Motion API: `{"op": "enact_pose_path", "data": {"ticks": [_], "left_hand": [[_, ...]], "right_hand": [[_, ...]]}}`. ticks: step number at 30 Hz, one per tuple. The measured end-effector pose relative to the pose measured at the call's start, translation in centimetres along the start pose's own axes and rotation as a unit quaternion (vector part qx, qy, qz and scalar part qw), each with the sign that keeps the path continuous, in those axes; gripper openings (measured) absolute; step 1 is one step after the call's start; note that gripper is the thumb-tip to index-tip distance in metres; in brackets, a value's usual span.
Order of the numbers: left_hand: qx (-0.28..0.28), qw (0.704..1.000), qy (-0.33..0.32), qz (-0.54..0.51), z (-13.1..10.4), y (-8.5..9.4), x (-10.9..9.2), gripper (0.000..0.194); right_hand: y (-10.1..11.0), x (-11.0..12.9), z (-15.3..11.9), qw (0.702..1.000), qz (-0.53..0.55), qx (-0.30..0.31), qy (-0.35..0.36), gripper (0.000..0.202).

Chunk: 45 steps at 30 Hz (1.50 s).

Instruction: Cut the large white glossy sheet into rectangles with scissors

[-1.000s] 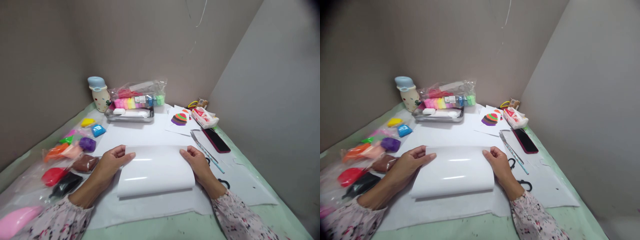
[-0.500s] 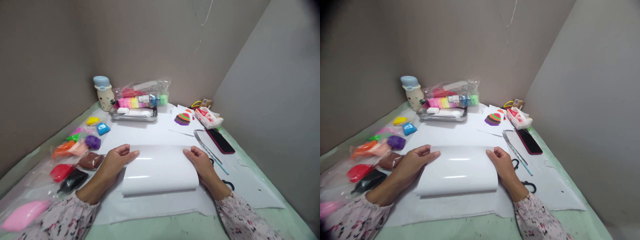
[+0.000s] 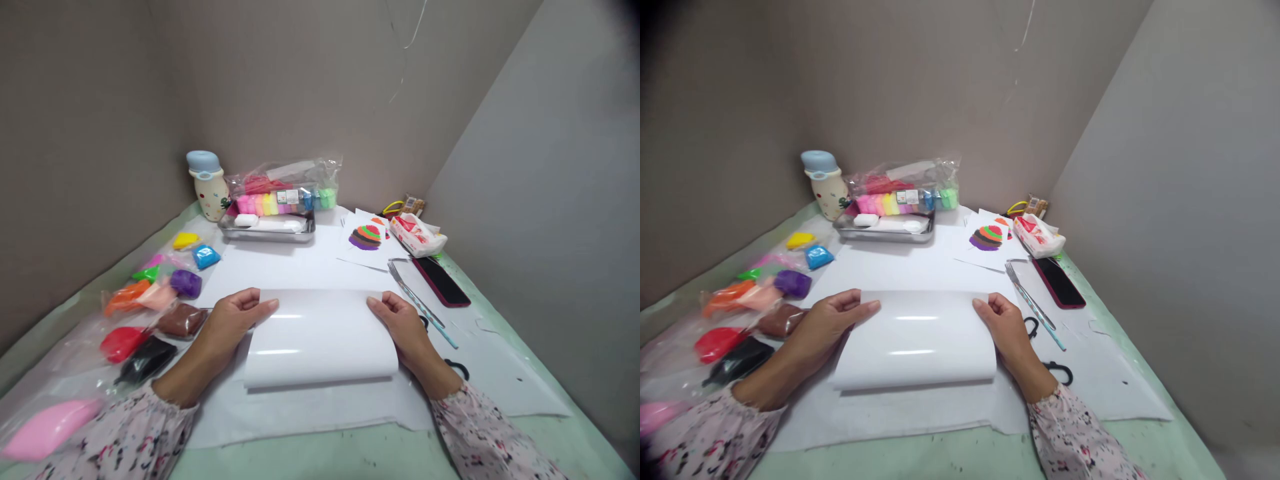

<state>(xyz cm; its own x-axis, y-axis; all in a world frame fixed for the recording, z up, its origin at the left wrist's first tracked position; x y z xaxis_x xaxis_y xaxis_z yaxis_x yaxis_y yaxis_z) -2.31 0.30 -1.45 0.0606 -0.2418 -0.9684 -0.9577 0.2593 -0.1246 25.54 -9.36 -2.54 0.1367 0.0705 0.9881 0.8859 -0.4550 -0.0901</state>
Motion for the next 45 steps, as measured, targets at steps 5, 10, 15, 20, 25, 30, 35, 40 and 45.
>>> {"op": "enact_pose_path", "data": {"ticks": [5, 10, 15, 20, 25, 30, 35, 40, 45], "left_hand": [[0.000, 1.000, 0.002, -0.006, 0.1, 0.0, 0.2, 0.031], [-0.005, 1.000, -0.003, -0.005, 0.6, 0.4, 0.8, 0.033], [0.011, 1.000, -0.003, 0.001, 0.5, 0.3, 0.7, 0.032], [0.005, 1.000, -0.003, 0.008, 0.6, 0.4, 0.8, 0.034], [-0.002, 1.000, -0.005, 0.021, 0.7, 0.5, 0.9, 0.037], [0.002, 1.000, -0.005, 0.017, 0.6, 0.3, 0.6, 0.037], [0.001, 1.000, -0.007, 0.024, 0.8, 0.5, 0.8, 0.037], [-0.007, 0.999, -0.013, 0.047, 0.8, 0.5, 1.0, 0.037], [-0.035, 0.987, -0.049, 0.146, 0.5, -0.1, 0.0, 0.031]], "right_hand": [[-0.2, 0.2, 0.0, 1.000, 0.000, -0.004, 0.004, 0.046], [-0.3, 0.4, -0.2, 1.000, 0.006, -0.006, 0.000, 0.047], [-0.3, 0.3, -0.2, 1.000, 0.010, -0.005, -0.001, 0.046], [-0.2, 0.2, 0.0, 1.000, 0.010, -0.003, 0.000, 0.045], [-0.2, 0.3, -0.1, 1.000, 0.007, -0.003, -0.001, 0.045], [-0.2, 0.2, 0.0, 1.000, 0.004, -0.001, -0.002, 0.044], [-0.1, 0.1, 0.0, 1.000, -0.009, -0.001, 0.002, 0.045], [0.0, 0.0, 0.0, 0.999, -0.043, -0.009, 0.011, 0.045], [0.2, -0.3, 0.6, 0.993, -0.113, -0.019, 0.026, 0.042]]}}
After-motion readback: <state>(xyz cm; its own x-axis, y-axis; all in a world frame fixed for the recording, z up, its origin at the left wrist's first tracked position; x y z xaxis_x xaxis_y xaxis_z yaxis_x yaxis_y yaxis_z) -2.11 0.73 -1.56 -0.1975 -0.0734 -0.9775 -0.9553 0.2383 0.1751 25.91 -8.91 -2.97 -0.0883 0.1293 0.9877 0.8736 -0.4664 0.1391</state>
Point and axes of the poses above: each hand's wrist, its own z-axis towards the middle knuckle, its own y-axis out of the back of the hand, x = y × z, the point moved 2 cm from there along z, towards the middle knuckle
